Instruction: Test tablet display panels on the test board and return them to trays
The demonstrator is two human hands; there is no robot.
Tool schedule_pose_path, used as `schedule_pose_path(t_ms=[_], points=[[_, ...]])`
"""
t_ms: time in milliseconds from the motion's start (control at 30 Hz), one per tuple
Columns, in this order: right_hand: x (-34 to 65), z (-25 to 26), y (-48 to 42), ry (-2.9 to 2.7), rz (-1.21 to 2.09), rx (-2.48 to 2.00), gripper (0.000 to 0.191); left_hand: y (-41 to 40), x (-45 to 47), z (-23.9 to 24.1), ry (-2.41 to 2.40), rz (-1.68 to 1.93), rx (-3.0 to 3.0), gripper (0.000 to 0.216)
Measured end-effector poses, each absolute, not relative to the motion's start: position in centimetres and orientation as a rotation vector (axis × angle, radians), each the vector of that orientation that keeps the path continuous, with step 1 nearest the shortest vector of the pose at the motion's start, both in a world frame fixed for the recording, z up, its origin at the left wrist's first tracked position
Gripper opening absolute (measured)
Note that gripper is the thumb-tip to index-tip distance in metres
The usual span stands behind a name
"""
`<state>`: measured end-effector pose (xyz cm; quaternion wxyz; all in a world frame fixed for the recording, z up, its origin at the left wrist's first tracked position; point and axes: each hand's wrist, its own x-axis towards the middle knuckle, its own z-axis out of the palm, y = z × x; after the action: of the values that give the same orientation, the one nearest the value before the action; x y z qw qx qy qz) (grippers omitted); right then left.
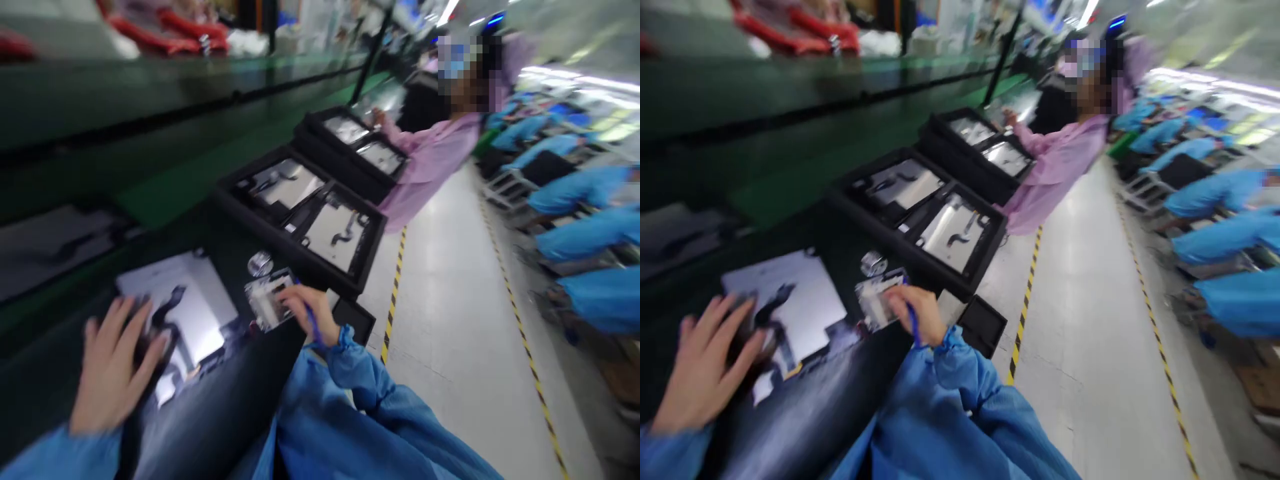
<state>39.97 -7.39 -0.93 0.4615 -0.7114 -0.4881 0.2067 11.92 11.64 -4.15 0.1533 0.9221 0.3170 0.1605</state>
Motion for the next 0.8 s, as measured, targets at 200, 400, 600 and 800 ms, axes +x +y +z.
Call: schedule_pose_path(t_ms=[200, 400, 600, 800], points=[[35.7, 0.5, -2.9, -1.06, 0.791, -1.549, 0.027, 14.9, 13.9, -4.3, 0.917, 0.52, 2.524, 0.059], [30.6, -1.2, 0.6, -1.17, 1.002, -1.534, 0.035, 14.6, 13.9, -4.9, 0.854, 0.538, 2.543, 0.045], [29.3, -3.2, 1.5, -1.335, 0.74, -1.662, 0.042, 14.9, 13.9, -5.1, 0.831, 0.528, 2.52, 0.044], [28.9, -3.4, 1.2, -1.471, 0.63, -1.743, 0.038, 14.9, 13.9, -5.4, 0.828, 0.575, 2.497, 0.043]])
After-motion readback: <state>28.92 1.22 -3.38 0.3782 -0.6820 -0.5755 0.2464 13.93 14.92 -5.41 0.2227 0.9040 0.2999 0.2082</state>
